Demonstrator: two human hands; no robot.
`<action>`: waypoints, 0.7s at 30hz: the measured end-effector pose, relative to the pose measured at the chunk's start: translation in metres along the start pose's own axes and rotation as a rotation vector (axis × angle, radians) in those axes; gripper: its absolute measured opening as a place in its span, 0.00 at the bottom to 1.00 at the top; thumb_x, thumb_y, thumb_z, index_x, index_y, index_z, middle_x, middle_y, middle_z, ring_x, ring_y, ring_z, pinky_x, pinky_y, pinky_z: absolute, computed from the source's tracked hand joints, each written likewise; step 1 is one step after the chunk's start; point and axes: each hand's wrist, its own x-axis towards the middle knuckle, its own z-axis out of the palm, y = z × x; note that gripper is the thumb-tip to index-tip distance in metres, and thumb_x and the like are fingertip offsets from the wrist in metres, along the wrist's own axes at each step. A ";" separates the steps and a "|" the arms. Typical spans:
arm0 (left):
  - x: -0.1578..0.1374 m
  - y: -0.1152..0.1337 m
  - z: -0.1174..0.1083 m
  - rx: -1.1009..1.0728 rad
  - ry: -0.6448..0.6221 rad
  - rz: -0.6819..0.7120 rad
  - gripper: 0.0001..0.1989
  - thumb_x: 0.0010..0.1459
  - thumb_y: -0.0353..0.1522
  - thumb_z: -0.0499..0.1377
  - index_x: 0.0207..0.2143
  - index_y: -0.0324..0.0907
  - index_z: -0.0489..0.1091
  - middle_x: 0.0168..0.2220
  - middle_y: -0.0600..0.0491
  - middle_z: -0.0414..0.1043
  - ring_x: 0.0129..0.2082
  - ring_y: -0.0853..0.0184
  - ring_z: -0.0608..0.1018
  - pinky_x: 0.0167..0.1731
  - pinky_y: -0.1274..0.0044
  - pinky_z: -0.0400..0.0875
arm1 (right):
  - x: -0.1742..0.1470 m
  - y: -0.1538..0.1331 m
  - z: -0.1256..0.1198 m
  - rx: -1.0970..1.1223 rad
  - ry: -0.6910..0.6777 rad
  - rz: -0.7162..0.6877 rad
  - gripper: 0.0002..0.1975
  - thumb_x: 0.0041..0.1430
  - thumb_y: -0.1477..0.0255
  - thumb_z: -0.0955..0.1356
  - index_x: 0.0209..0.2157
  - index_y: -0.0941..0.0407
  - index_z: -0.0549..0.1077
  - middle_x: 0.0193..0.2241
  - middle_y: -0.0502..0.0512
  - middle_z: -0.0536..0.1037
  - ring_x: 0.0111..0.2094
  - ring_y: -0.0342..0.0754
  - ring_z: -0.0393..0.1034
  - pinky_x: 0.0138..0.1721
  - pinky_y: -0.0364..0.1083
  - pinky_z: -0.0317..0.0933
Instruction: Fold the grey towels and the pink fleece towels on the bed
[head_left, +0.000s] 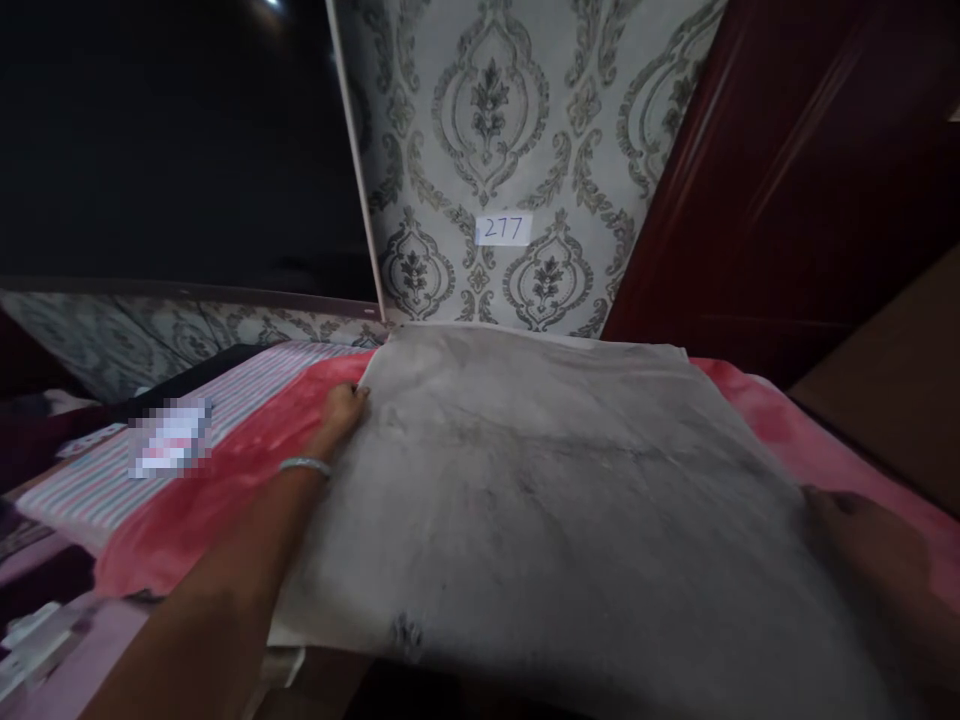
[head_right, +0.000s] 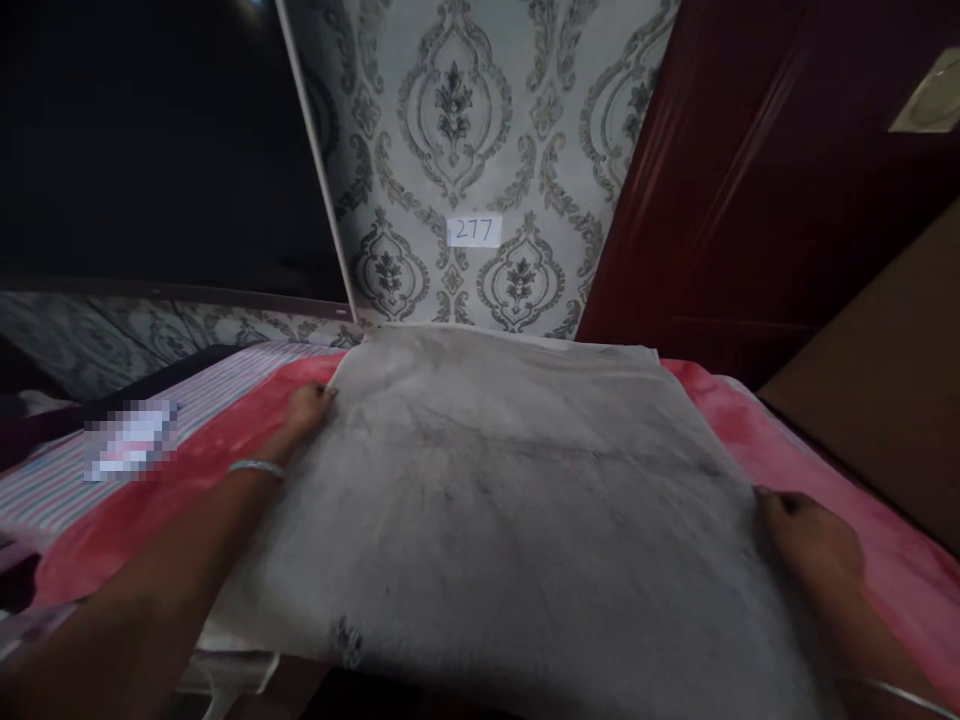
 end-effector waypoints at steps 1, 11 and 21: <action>0.002 0.001 0.003 0.010 0.009 -0.012 0.19 0.68 0.36 0.51 0.50 0.31 0.74 0.49 0.38 0.78 0.49 0.56 0.79 0.39 0.74 0.67 | 0.008 -0.008 0.002 -0.033 -0.035 0.063 0.27 0.60 0.57 0.61 0.41 0.60 0.84 0.41 0.78 0.80 0.43 0.65 0.76 0.34 0.57 0.62; 0.011 -0.007 0.021 0.078 0.070 -0.081 0.22 0.68 0.37 0.48 0.54 0.36 0.73 0.50 0.36 0.77 0.49 0.50 0.78 0.40 0.68 0.72 | 0.000 -0.012 0.020 0.022 0.046 0.253 0.29 0.62 0.58 0.61 0.53 0.63 0.78 0.47 0.72 0.80 0.47 0.64 0.74 0.39 0.53 0.66; -0.021 -0.006 0.000 0.109 0.087 0.009 0.22 0.67 0.33 0.47 0.59 0.37 0.68 0.49 0.36 0.77 0.48 0.51 0.79 0.41 0.68 0.71 | -0.017 -0.023 0.004 -0.028 0.039 0.092 0.27 0.66 0.66 0.58 0.52 0.71 0.76 0.46 0.77 0.79 0.46 0.59 0.73 0.39 0.49 0.61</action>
